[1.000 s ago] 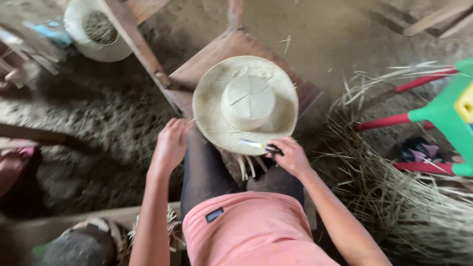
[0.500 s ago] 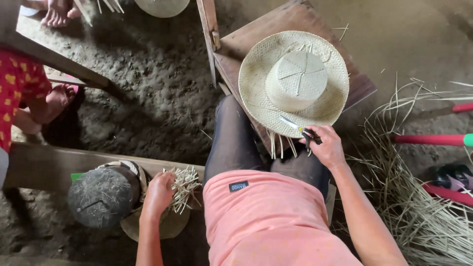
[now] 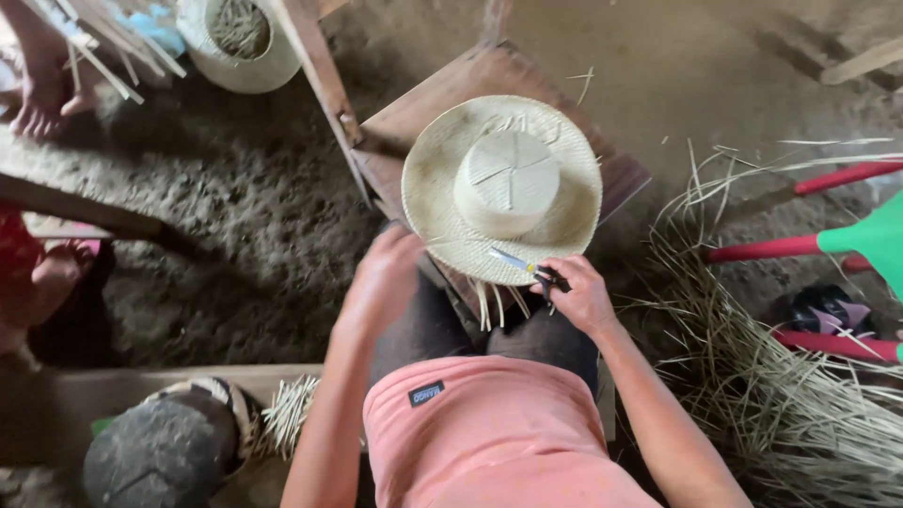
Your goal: Trimming the excess straw from the brim of a handmade woven hat using scissors.
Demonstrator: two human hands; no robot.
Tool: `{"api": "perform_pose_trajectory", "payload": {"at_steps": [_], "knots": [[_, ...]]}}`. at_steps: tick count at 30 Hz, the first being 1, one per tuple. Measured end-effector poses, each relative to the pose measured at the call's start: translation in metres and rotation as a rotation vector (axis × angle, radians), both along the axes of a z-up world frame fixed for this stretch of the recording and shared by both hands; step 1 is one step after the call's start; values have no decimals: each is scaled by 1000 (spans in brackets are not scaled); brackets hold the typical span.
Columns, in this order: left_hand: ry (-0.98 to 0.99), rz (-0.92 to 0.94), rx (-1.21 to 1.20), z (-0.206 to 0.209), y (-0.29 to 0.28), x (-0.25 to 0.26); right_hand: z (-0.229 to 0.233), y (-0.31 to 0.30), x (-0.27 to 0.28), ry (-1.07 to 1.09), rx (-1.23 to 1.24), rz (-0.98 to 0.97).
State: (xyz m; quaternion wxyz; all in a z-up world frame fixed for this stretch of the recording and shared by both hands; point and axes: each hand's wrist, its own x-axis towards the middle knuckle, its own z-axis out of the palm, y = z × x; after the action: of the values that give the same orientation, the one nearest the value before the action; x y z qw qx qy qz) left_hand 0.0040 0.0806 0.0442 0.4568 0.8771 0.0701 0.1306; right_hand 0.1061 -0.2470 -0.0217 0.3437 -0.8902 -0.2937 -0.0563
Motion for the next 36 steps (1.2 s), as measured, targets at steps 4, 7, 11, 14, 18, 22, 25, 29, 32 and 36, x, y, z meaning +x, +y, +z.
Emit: {"api": "perform_pose_trajectory", "payload": {"at_steps": [4,7,11,14,18,22,25,29,32,36], "knots": [[51,-304,476,-4,-30,69,5,6,-5,-40,37,-26],[-138,-115,531,-1,-32,61,7,14,-7,-52,61,-88],[211,134,-265,-37,-41,15,14,23,-11,-36,175,-143],[481,19,-872,-30,-61,4,25,30,-13,-29,187,-140],[349,53,-1192,-27,-85,9,24,28,-13,42,232,-149],[422,132,-1151,-75,-87,-1,27,27,-13,79,227,-158],[442,196,-1159,-80,-90,-4,54,29,-12,32,153,-134],[486,230,-1214,-75,-91,-3,122,20,-18,151,-71,77],[466,236,-1148,-79,-91,1,136,14,-13,604,-321,160],[402,266,-1094,-63,-90,-1,108,14,-2,939,-634,242]]}}
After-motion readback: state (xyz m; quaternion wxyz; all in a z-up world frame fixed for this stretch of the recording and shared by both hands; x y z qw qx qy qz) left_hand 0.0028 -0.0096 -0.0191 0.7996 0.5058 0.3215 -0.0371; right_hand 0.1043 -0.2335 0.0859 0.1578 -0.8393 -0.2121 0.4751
